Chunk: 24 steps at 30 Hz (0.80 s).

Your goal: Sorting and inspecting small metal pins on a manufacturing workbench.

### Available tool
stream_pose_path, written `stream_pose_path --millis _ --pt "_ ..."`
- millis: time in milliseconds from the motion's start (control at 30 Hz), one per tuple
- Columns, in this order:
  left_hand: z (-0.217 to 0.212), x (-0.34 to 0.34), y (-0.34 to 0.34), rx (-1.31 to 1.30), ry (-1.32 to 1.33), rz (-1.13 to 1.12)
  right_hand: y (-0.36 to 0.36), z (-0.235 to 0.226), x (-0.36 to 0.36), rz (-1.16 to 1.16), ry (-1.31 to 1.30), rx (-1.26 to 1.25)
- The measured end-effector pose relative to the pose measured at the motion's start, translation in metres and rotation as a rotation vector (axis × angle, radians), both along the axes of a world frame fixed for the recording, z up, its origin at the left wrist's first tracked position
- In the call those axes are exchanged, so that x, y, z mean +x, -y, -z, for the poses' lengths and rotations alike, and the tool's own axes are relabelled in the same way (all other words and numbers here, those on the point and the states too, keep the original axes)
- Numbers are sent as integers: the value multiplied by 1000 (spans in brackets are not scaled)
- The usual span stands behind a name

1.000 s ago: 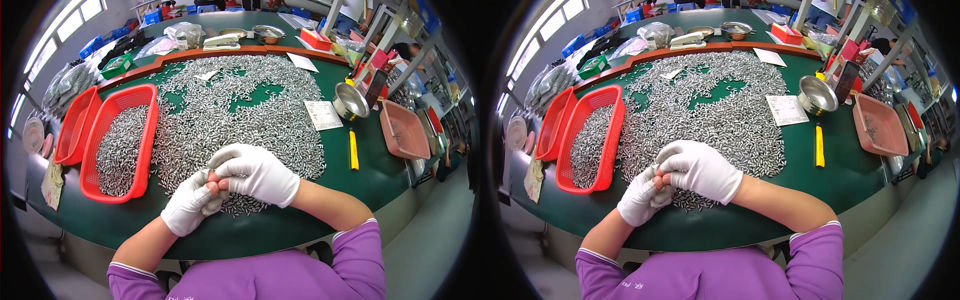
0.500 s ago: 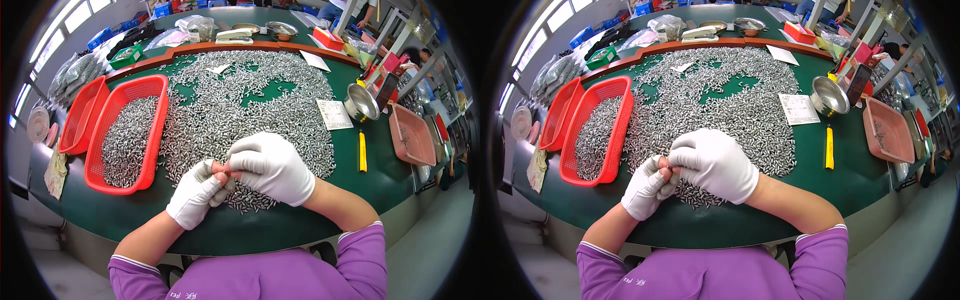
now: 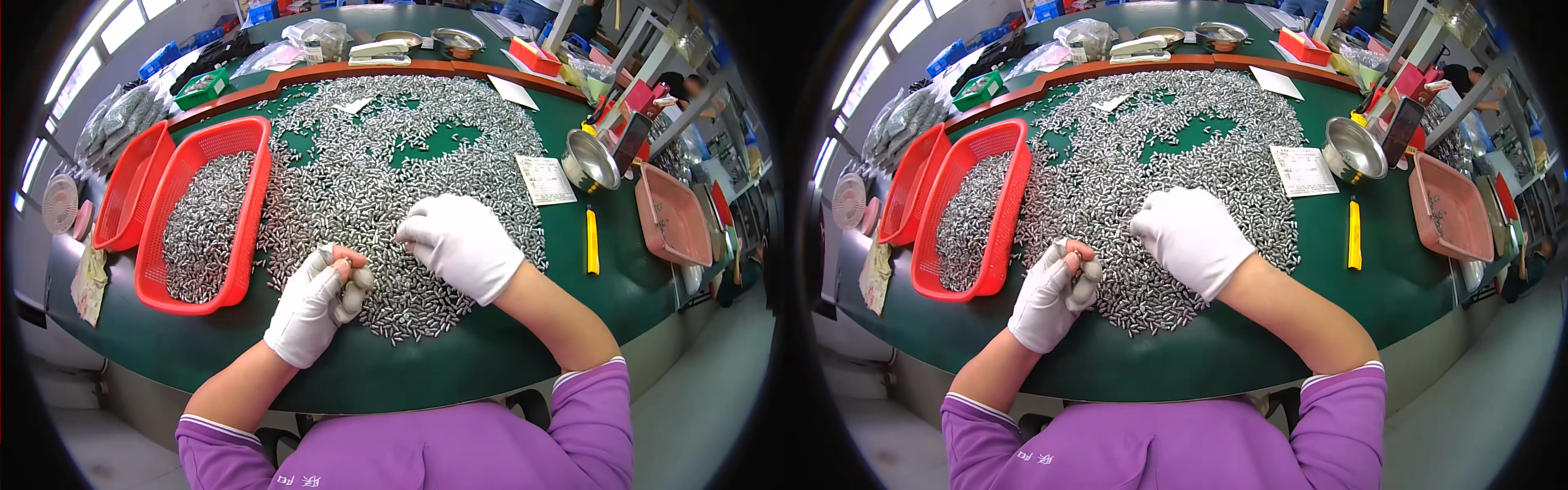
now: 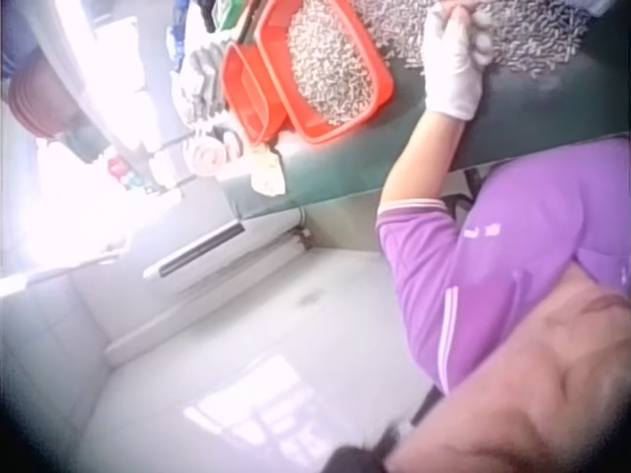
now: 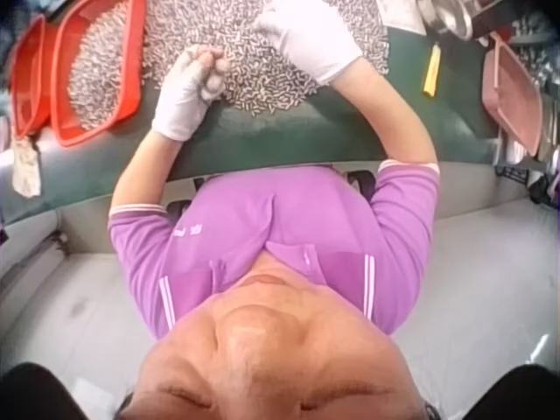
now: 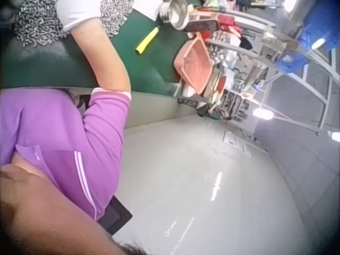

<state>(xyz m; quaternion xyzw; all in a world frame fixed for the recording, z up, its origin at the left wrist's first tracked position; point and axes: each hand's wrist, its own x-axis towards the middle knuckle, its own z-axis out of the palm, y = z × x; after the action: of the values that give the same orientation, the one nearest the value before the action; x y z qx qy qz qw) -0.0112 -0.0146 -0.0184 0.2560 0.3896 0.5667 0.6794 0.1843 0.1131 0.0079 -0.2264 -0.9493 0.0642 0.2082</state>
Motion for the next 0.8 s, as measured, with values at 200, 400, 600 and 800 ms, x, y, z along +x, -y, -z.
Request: stream_pose_path --millis 200,400,600,800 --pt "0 1 0 12 119 22 3 16 -6 -49 70 -63" --pt "2 -3 -1 23 121 109 3 16 -7 -31 71 -17" --pt "3 -3 -1 -8 105 122 4 16 -8 38 126 22" --pt "0 -1 0 -38 66 109 3 1 -3 7 86 -69"
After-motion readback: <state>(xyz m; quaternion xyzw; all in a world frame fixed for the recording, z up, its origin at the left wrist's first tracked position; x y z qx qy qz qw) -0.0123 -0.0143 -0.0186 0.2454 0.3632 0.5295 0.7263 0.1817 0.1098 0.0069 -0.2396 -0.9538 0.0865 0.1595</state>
